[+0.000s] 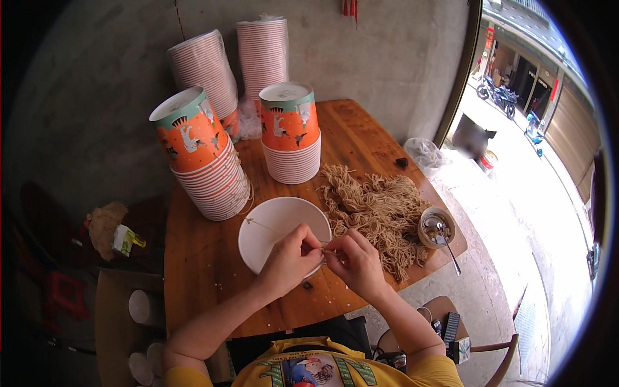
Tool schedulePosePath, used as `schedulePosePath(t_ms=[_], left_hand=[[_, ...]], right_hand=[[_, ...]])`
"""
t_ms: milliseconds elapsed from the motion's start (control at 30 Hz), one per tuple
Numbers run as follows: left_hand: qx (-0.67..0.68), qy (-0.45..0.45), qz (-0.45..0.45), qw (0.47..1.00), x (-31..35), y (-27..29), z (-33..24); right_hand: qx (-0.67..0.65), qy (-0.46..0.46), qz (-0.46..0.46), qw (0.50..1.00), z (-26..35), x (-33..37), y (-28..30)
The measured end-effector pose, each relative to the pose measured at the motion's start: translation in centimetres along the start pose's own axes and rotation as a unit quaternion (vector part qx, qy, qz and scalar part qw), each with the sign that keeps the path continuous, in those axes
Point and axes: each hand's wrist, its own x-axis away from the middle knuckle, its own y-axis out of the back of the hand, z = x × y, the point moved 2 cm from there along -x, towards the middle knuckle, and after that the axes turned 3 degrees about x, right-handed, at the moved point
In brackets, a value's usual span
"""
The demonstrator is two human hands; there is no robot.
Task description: Cleaning and sorting dried shredded food strands by hand into paper cups.
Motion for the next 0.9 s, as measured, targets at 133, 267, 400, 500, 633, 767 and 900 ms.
schedulePosePath(t_ms=[133,267,400,500,633,767,900], left_hand=[[0.050,0.021,0.023,0.998,-0.5,-0.2,1.0],[0.126,0.060,0.042,0.989,-0.7,-0.1,0.0],[0.151,0.081,0.048,0.984,-1.0,-0.1,-0.1],[0.177,0.098,0.049,0.978,-1.1,-0.2,0.1],[0.205,0.127,0.057,0.969,-1.3,0.0,0.1],[0.214,0.137,0.056,0.966,-1.2,0.0,0.2],[0.209,0.149,0.053,0.965,-1.3,-0.1,0.0]], right_hand=[[-0.027,-0.029,-0.008,0.999,0.0,0.1,-0.2],[-0.038,-0.066,-0.014,0.997,0.1,0.0,-0.2],[-0.181,-0.203,0.003,0.962,-1.2,0.9,-1.1],[-0.315,-0.299,0.030,0.900,-1.2,1.0,-1.2],[-0.356,-0.328,0.052,0.873,-1.3,0.8,-0.8],[-0.342,-0.253,0.034,0.904,-1.5,0.6,-0.3],[-0.108,-0.064,0.037,0.991,-1.1,-0.2,1.0]])
